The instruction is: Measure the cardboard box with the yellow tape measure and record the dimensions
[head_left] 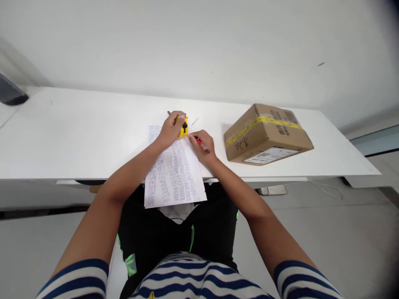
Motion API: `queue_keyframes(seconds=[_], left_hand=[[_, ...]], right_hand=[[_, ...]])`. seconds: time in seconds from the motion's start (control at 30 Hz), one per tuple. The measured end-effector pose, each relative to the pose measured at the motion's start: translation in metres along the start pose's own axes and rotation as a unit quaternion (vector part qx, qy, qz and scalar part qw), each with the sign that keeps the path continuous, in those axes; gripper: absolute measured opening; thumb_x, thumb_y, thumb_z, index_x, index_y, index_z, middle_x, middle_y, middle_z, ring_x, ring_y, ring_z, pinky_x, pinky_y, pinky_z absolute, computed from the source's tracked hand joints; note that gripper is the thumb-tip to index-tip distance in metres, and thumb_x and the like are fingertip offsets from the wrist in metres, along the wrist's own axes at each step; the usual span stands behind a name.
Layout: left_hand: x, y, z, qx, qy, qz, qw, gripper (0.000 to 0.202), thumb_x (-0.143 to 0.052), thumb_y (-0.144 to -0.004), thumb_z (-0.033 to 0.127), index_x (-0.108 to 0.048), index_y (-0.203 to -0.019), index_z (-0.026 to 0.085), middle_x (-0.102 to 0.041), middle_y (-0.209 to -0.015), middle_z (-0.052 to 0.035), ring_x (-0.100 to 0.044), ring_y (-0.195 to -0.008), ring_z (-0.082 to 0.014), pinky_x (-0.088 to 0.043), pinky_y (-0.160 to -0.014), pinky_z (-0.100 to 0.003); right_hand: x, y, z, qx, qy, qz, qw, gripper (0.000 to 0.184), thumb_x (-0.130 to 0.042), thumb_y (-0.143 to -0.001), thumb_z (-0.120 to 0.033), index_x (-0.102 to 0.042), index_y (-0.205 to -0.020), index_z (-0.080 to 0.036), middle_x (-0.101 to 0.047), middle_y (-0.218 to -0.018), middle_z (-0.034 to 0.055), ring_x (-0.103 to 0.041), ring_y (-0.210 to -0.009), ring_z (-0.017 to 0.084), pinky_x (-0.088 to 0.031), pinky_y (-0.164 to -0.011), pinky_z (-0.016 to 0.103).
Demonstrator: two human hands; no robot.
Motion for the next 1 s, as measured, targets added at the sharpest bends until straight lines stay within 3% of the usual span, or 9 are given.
queue_keyframes(seconds=[0.07,0.17,0.3,0.37,0.47,0.53,0.67,0.83,1.0], left_hand=[[0.009,-0.002,0.013,-0.032,0.009,0.052,0.998,0.024,-0.062,-0.098,0.049,-0.064,-0.106,0.025,-0.072,-0.12,-0.0082,-0.066,-0.115,-0.0207,-0.05,-0.106,-0.039],[0.014,0.01,0.053,-0.066,0.064,0.094,0.991,0.038,-0.062,-0.096,0.061,-0.063,-0.112,0.027,-0.071,-0.128,-0.0096,-0.066,-0.122,-0.0227,-0.054,-0.103,-0.038],[-0.006,0.056,0.128,-0.07,0.106,0.006,0.992,0.045,-0.05,-0.101,0.067,-0.063,-0.122,0.029,-0.069,-0.134,-0.0091,-0.066,-0.127,-0.0239,-0.059,-0.095,-0.037],[-0.019,0.082,0.16,-0.049,0.091,-0.06,0.993,0.047,-0.046,-0.102,0.068,-0.065,-0.122,0.029,-0.071,-0.127,-0.0089,-0.068,-0.124,-0.0245,-0.062,-0.09,-0.037],[-0.026,0.108,0.189,-0.028,0.065,-0.139,0.988,0.045,-0.057,-0.098,0.067,-0.069,-0.117,0.028,-0.073,-0.117,-0.0076,-0.07,-0.114,-0.023,-0.062,-0.087,-0.036],[-0.023,0.117,0.197,-0.011,0.039,-0.19,0.981,0.041,-0.073,-0.089,0.06,-0.071,-0.11,0.025,-0.074,-0.112,-0.0068,-0.072,-0.106,-0.0207,-0.06,-0.088,-0.036],[-0.019,0.133,0.201,0.04,-0.121,-0.296,0.947,0.038,-0.086,-0.078,0.051,-0.068,-0.093,0.021,-0.074,-0.097,-0.0048,-0.07,-0.089,-0.0188,-0.057,-0.079,-0.034],[-0.04,0.157,0.216,-0.069,-0.278,-0.384,0.878,0.034,-0.073,-0.089,0.053,-0.06,-0.084,0.022,-0.065,-0.082,0.0,-0.059,-0.075,-0.0151,-0.046,-0.066,-0.027],[-0.061,0.175,0.222,-0.143,-0.216,-0.466,0.846,0.037,-0.078,-0.086,0.049,-0.054,-0.075,0.022,-0.059,-0.072,0.0018,-0.05,-0.064,-0.0119,-0.042,-0.062,-0.027]], right_hand=[[-0.006,-0.004,0.0,0.019,0.036,-0.005,0.999,0.034,-0.05,-0.099,-0.032,-0.071,-0.124,-0.022,-0.066,-0.114,0.0115,-0.064,-0.095,0.024,-0.053,-0.084,0.039],[-0.009,-0.006,-0.009,0.049,0.01,-0.022,0.998,0.056,-0.047,-0.101,-0.037,-0.047,-0.155,-0.022,-0.057,-0.143,0.0191,-0.066,-0.108,0.027,-0.057,-0.092,0.045],[0.028,0.013,-0.056,0.189,-0.077,0.055,0.977,0.108,-0.067,-0.088,-0.07,-0.005,-0.168,-0.03,-0.018,-0.175,0.0245,-0.054,-0.142,0.037,-0.054,-0.105,0.056],[0.059,0.033,-0.083,0.262,-0.057,0.106,0.958,0.113,-0.073,-0.082,-0.073,-0.01,-0.167,-0.034,-0.02,-0.176,0.0212,-0.04,-0.155,0.042,-0.047,-0.113,0.064],[0.108,0.065,-0.115,0.335,0.009,0.121,0.934,0.082,-0.071,-0.09,-0.059,-0.032,-0.16,-0.038,-0.046,-0.164,0.0173,-0.047,-0.152,0.04,-0.046,-0.115,0.066],[0.135,0.085,-0.127,0.373,0.035,0.071,0.925,0.071,-0.068,-0.095,-0.048,-0.036,-0.158,-0.037,-0.054,-0.157,0.0167,-0.056,-0.144,0.037,-0.053,-0.11,0.06],[0.167,0.123,-0.133,0.412,0.062,-0.069,0.906,0.075,-0.066,-0.097,-0.041,-0.03,-0.162,-0.034,-0.065,-0.141,0.0155,-0.066,-0.127,0.033,-0.06,-0.096,0.05],[0.179,0.151,-0.134,0.385,0.099,-0.171,0.902,0.093,-0.065,-0.098,-0.035,-0.007,-0.171,-0.033,-0.065,-0.128,0.0148,-0.065,-0.108,0.029,-0.059,-0.082,0.042],[0.194,0.173,-0.146,0.4,0.095,-0.205,0.888,0.075,-0.061,-0.102,-0.03,-0.024,-0.167,-0.028,-0.065,-0.122,0.0161,-0.065,-0.102,0.027,-0.057,-0.081,0.038]])
Point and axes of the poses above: each hand's wrist, its own y-axis away from the middle knuckle, its own x-axis out of the back of the hand, z = x × y, the point moved 5 cm from there along -y, towards the middle knuckle
